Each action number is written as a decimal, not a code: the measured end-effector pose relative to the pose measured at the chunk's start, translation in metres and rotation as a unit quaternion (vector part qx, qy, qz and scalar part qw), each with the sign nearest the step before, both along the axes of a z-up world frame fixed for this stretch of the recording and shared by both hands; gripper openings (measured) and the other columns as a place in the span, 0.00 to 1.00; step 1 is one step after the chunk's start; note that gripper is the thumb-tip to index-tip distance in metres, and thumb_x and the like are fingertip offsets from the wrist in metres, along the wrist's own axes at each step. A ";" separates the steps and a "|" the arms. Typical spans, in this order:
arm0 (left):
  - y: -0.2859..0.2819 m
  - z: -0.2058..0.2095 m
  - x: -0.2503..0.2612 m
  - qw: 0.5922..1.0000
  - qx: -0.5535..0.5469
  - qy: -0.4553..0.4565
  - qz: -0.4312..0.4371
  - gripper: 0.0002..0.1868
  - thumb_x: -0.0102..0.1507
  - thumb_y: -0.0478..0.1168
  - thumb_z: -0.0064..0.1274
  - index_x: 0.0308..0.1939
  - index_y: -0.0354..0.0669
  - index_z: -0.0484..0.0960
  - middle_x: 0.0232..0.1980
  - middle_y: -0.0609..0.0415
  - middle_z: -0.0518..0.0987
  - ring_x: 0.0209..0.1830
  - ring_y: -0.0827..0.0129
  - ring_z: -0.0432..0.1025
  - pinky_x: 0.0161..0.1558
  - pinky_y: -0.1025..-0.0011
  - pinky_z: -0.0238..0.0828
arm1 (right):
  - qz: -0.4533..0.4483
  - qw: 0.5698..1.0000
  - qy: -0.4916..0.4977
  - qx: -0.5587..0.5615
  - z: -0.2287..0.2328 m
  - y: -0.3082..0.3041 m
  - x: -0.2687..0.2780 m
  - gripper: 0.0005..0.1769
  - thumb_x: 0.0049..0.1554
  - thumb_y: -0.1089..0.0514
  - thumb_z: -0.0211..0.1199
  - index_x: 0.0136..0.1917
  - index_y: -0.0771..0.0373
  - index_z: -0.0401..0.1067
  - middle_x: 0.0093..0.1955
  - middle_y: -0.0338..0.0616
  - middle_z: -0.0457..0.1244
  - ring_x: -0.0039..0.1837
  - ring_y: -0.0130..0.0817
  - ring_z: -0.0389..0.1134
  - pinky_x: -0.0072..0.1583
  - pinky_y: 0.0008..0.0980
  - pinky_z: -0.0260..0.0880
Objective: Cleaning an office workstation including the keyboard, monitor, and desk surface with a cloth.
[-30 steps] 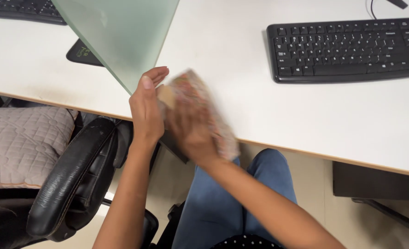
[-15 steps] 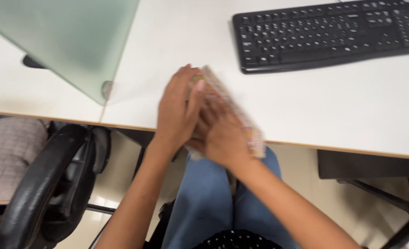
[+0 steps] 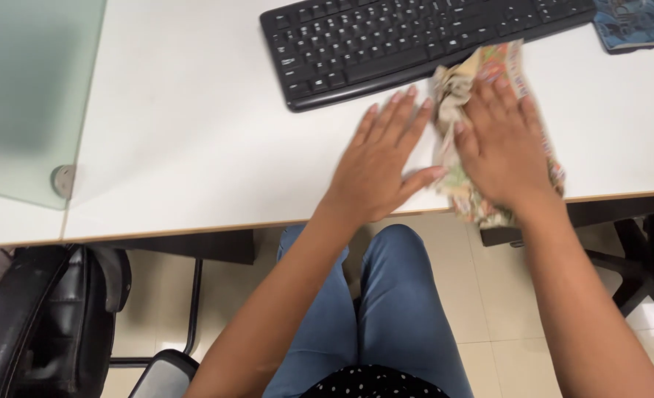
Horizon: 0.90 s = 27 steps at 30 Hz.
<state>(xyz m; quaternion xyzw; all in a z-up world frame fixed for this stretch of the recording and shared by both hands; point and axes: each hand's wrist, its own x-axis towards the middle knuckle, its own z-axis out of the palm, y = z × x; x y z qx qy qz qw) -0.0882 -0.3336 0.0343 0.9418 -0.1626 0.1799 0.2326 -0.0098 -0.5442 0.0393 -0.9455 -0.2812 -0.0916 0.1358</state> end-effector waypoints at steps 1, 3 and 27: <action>0.002 0.002 0.000 1.000 0.002 0.001 -0.004 0.44 0.68 0.67 0.42 0.78 0.39 0.58 0.82 0.40 0.54 0.84 0.52 0.47 0.81 0.54 0.38 | -0.004 1.000 0.001 0.002 -0.004 -0.008 0.015 0.31 0.69 0.45 0.41 0.76 0.67 0.61 0.83 0.55 0.50 0.85 0.55 0.43 0.80 0.57 0.35; 0.004 0.006 -0.003 1.000 0.004 0.027 0.005 0.43 0.71 0.66 0.39 0.79 0.38 0.58 0.82 0.40 0.57 0.84 0.55 0.50 0.82 0.56 0.38 | -0.040 0.999 -0.008 0.002 -0.013 -0.024 0.042 0.33 0.69 0.44 0.38 0.77 0.68 0.59 0.83 0.56 0.48 0.85 0.57 0.41 0.78 0.61 0.34; 0.003 0.018 -0.005 0.998 0.022 0.054 0.001 0.38 0.72 0.62 0.41 0.76 0.38 0.63 0.80 0.40 0.59 0.83 0.53 0.51 0.80 0.57 0.40 | -0.234 0.972 0.024 -0.012 -0.013 -0.086 0.033 0.37 0.67 0.44 0.32 0.83 0.62 0.48 0.86 0.53 0.40 0.85 0.57 0.34 0.77 0.65 0.25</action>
